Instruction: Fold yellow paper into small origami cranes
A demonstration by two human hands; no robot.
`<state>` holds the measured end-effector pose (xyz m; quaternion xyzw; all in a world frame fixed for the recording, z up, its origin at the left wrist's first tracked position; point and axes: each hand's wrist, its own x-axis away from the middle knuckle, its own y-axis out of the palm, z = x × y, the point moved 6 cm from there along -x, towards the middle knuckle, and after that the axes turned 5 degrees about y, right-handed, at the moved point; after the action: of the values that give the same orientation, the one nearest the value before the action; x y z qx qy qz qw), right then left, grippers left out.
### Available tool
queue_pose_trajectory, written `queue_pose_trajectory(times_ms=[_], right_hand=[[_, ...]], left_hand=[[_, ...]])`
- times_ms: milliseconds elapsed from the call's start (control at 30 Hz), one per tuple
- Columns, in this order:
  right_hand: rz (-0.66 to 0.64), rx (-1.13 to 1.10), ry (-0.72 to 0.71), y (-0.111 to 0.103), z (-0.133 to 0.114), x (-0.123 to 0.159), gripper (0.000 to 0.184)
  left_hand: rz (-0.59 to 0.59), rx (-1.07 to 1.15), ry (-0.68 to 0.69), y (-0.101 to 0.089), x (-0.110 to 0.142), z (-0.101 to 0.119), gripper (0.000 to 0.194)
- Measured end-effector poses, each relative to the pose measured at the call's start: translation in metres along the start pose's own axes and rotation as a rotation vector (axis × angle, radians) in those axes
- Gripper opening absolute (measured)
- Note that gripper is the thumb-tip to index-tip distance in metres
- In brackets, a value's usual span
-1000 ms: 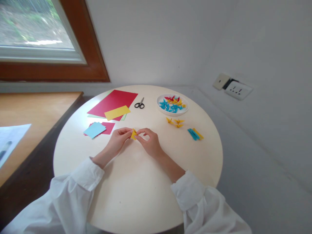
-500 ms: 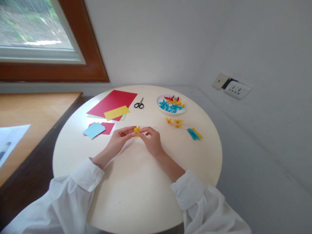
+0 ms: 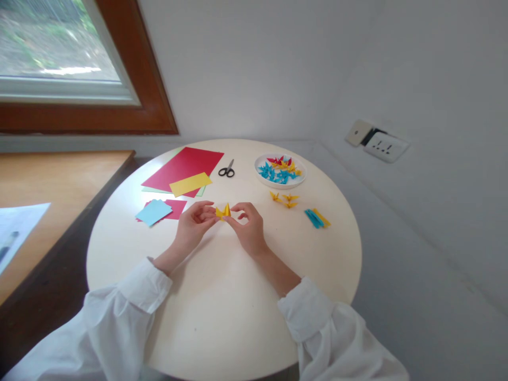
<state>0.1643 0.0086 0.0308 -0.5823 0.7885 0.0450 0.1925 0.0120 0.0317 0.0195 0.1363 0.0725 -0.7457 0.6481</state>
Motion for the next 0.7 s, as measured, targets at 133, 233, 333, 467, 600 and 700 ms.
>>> queue_pose_trajectory(times_ms=[133, 233, 333, 467, 600, 700], right_hand=[[0.011, 0.115, -0.014, -0.0012, -0.004, -0.0002, 0.019], [-0.025, 0.157, -0.033, 0.0018, -0.0048, -0.0004, 0.018], [-0.044, 0.171, -0.074, 0.0039, -0.0043, 0.0001, 0.013], [-0.051, 0.18, -0.138, 0.0047, -0.004, 0.002, 0.008], [-0.048, 0.204, -0.184, 0.0051, -0.0046, 0.0038, 0.005], [-0.04, 0.214, -0.224, 0.0055, -0.0059, 0.0045, 0.004]], left_hand=[[0.057, 0.007, 0.032, -0.0052, -0.0014, -0.0035, 0.033], [0.094, -0.019, 0.049, -0.0085, -0.0014, -0.0048, 0.032], [0.095, -0.056, 0.039, -0.0083, 0.0001, -0.0043, 0.03], [0.076, -0.107, 0.043, -0.0056, 0.0024, -0.0001, 0.025], [0.071, -0.139, 0.058, -0.0049, 0.0026, 0.001, 0.024], [0.075, -0.136, 0.076, -0.0055, 0.002, -0.0003, 0.023]])
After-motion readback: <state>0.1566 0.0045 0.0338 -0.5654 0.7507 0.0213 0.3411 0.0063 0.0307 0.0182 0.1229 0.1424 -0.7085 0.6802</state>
